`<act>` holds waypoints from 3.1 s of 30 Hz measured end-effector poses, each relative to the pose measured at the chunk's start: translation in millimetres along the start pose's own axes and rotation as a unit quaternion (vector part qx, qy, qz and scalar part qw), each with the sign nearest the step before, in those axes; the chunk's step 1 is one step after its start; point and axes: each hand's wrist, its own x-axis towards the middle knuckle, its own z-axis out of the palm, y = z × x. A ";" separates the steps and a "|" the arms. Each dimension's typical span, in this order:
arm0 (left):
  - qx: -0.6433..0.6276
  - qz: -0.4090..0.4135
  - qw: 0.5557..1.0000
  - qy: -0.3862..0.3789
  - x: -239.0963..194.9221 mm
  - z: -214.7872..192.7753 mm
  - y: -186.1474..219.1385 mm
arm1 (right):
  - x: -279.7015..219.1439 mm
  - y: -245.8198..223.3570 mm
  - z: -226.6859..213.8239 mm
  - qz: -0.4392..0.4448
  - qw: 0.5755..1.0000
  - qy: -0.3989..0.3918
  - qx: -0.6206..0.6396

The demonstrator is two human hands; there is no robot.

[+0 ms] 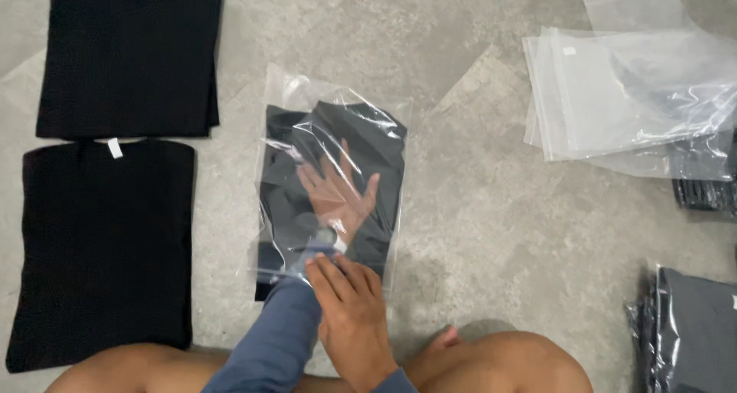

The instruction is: The person sits on the floor and repeatedly folds black t-shirts, places them into clear plastic bags, and seals the bags. The person stacks the packaged shirts to the side and continues the process with additional shirts.

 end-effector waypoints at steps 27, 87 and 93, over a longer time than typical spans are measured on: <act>0.094 -0.124 0.977 -0.142 95.0 30.5 -34.0 | 1.4 -6.0 12.0 0.026 0.998 -0.020 -0.047; -0.297 0.176 0.933 -0.097 104.8 63.5 70.0 | 17.0 9.9 -39.5 0.081 0.982 0.132 0.111; -0.245 0.138 0.959 -0.043 96.7 107.2 67.0 | 15.5 12.3 -35.4 0.073 0.981 0.140 0.110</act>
